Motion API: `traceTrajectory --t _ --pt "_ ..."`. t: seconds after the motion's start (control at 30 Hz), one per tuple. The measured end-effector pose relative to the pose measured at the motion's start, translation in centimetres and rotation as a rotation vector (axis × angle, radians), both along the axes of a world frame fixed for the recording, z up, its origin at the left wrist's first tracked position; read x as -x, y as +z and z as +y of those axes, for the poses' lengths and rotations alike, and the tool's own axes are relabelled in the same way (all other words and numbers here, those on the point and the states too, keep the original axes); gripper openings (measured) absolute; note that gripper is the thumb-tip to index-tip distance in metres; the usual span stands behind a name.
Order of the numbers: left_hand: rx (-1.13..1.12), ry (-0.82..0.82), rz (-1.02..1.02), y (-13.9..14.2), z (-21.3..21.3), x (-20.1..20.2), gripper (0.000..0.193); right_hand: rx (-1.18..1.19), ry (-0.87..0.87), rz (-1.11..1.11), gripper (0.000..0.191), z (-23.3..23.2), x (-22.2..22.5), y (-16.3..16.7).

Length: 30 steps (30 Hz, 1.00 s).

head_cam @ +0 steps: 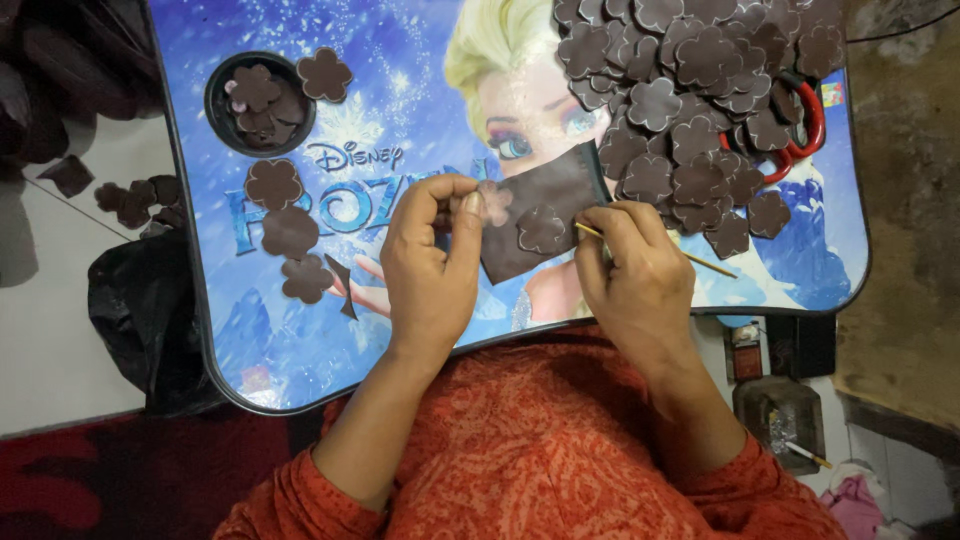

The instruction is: The person places small flower-shaped leather cutouts onto a larger dark leather piece using a thin stick to position and press them. They repeatedly pick up cutouts from a tray and arrange them on the work surface.

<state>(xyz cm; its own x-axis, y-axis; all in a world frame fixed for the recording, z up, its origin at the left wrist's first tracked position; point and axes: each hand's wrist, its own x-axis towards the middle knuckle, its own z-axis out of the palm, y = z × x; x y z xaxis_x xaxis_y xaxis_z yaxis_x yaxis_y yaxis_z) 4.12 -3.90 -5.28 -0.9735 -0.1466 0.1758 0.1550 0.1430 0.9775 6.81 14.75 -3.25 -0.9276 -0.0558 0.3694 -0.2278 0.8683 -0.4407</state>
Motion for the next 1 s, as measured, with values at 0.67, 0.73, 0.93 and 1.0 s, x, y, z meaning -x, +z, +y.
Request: traceTrajectory --t 0.67,0.73,0.93,1.0 --pt "0.397 0.003 0.12 0.2 1.6 0.1 0.023 0.032 0.01 0.096 0.016 1.1 0.5 -1.2" --pt "0.451 -0.027 0.107 0.1 1.7 0.0 0.02 0.145 0.047 0.128 0.018 1.5 0.1 -1.5" --pt "0.537 -0.116 0.202 -0.1 1.9 -0.2 0.034 0.321 0.057 0.332 0.041 3.4 -1.4 -3.1" --pt "0.513 -0.108 0.185 -0.2 1.7 -0.1 0.034 0.615 0.042 0.233 0.049 3.3 -1.4 -3.8"
